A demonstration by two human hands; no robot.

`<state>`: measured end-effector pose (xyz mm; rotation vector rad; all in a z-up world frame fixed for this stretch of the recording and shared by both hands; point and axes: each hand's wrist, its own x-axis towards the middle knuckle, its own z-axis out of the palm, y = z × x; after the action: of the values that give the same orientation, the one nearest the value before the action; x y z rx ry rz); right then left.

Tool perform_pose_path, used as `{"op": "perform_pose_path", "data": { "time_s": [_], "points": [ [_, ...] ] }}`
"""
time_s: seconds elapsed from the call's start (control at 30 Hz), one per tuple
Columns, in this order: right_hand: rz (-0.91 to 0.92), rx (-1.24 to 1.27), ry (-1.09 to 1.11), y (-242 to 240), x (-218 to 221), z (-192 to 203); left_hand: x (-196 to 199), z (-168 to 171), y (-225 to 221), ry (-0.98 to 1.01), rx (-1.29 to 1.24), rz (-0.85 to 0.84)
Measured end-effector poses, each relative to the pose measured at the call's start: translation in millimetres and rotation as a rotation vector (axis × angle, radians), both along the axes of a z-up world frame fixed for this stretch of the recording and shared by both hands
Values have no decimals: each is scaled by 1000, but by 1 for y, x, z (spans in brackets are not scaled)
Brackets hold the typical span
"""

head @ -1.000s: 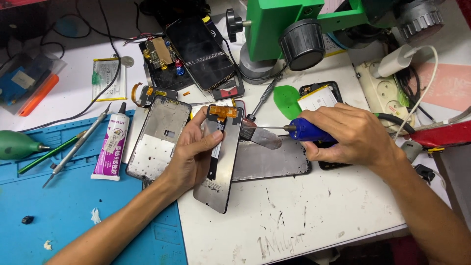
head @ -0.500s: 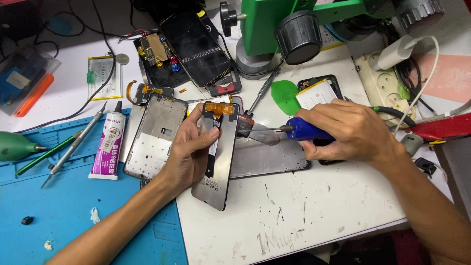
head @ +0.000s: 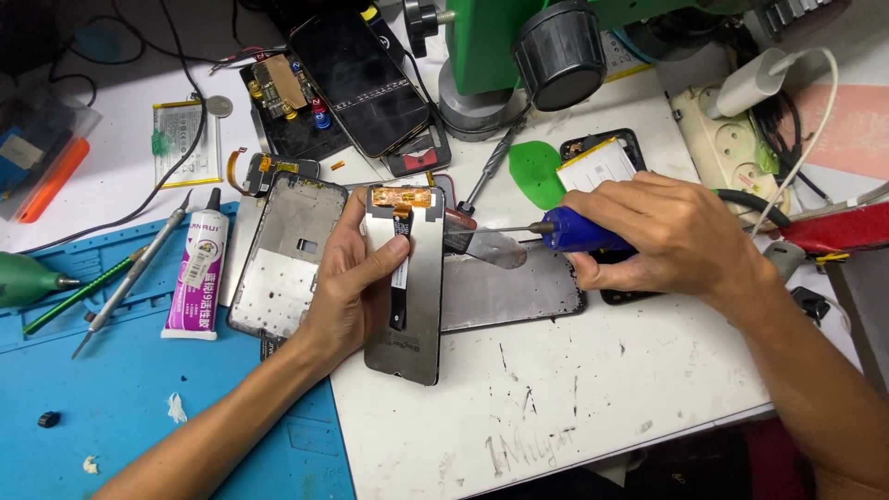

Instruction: The person uses a blue heat gun to apply heat to the edges of a disassembled smartphone screen assembly. They hold the screen with one hand while directing the hot air along the perimeter to loosen adhesive, occasionally rotating the device to access different sides.

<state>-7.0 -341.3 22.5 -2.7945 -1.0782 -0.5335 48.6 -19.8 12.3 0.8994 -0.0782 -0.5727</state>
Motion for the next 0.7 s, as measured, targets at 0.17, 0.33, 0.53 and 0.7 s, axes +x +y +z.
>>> {"op": "perform_pose_path", "data": {
  "time_s": [0.17, 0.33, 0.53, 0.7],
  "points": [
    [-5, -3, 22, -1, -1, 0, -1, 0, -1, -19, -32, 7],
    [-5, 10, 23, 4, -1, 7, 0, -3, 0, -10, -20, 10],
    [-18, 6, 27, 0, 0, 3, 0, -3, -1, -8, 11, 11],
    [-19, -21, 16, 5, 0, 4, -1, -3, -1, -14, -36, 6]
  ]
}}
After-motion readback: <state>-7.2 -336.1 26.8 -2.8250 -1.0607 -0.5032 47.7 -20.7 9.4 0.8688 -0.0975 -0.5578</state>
